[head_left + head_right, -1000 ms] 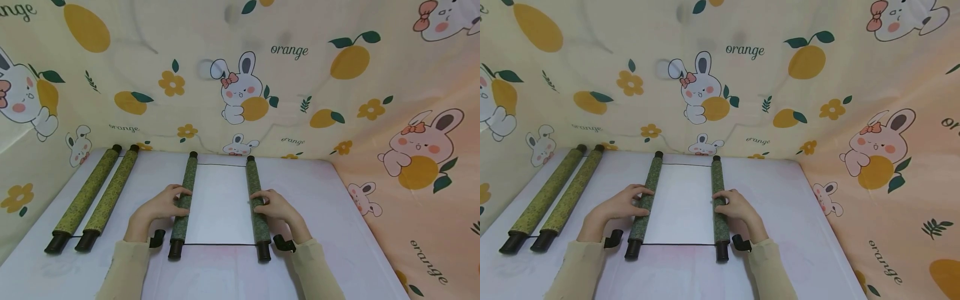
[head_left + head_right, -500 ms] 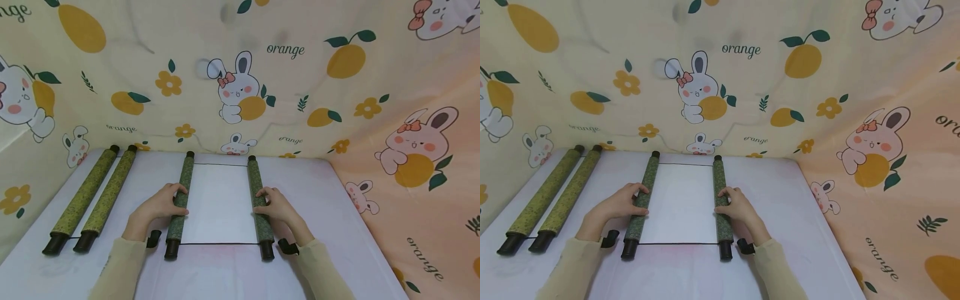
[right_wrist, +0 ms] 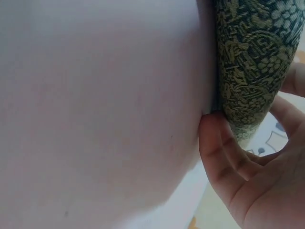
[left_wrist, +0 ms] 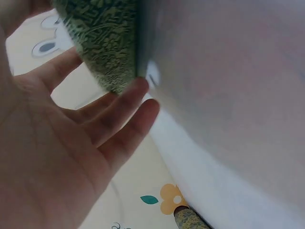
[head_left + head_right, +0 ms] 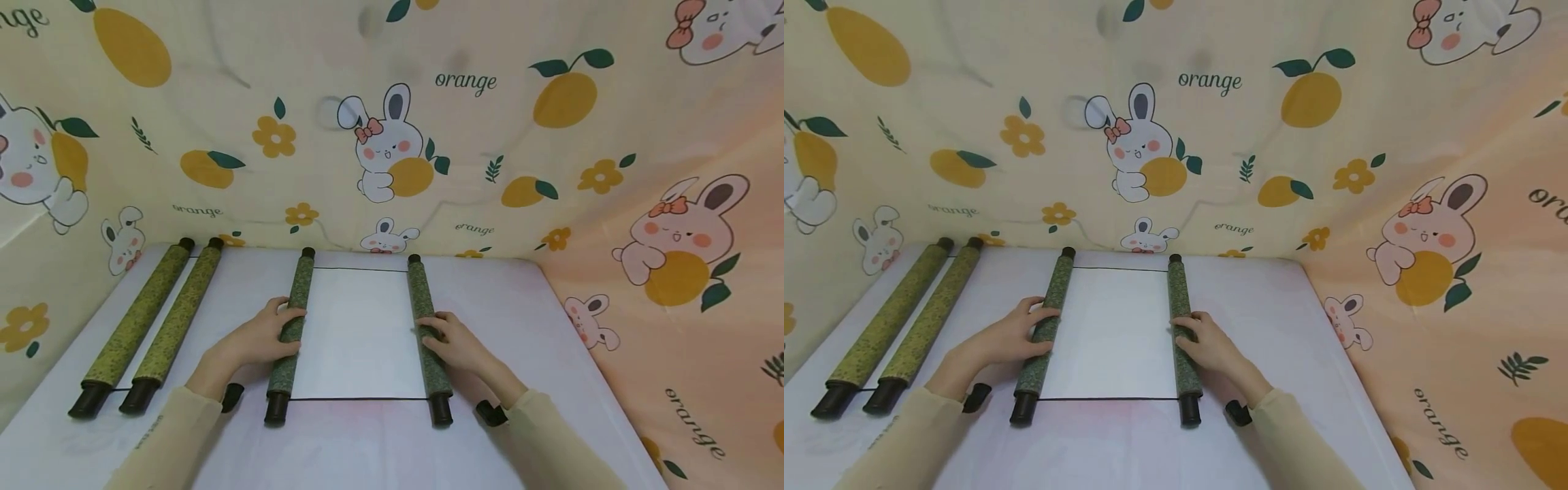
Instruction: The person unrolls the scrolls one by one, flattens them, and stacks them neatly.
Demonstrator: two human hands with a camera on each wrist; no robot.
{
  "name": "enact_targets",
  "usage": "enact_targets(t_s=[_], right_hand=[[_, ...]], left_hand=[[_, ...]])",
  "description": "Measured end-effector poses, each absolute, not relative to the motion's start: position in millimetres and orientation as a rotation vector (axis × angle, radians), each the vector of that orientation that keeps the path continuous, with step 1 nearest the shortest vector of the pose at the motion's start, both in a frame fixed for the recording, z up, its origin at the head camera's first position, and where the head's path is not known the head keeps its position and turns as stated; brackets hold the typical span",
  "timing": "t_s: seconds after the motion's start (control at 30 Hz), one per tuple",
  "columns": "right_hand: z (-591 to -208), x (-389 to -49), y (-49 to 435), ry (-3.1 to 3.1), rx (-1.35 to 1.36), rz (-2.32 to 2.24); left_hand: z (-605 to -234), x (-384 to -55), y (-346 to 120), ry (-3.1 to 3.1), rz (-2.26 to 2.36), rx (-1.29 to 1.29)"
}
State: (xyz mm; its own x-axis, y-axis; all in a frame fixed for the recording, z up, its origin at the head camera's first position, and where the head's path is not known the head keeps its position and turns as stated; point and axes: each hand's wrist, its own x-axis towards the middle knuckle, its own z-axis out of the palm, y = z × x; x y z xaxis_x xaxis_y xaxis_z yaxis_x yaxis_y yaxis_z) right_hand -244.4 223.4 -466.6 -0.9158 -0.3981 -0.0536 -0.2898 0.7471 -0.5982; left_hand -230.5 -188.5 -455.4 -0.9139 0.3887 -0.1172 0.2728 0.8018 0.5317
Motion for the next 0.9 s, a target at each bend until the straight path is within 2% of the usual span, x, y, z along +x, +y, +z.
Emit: enact_targets(t_s=[0.53,0.9], right_hand=[[-463.1,-240.3,232.7,2.867,-0.487,-0.761],[-464.5,-236.9,246.3,2.9,-0.541,-0.733]], left_hand=[[-458.9,-219.5,-203.4,2.975,0.574,0.665],[-466.9,-214.5,-210.1,3.058,0.483,0.586]])
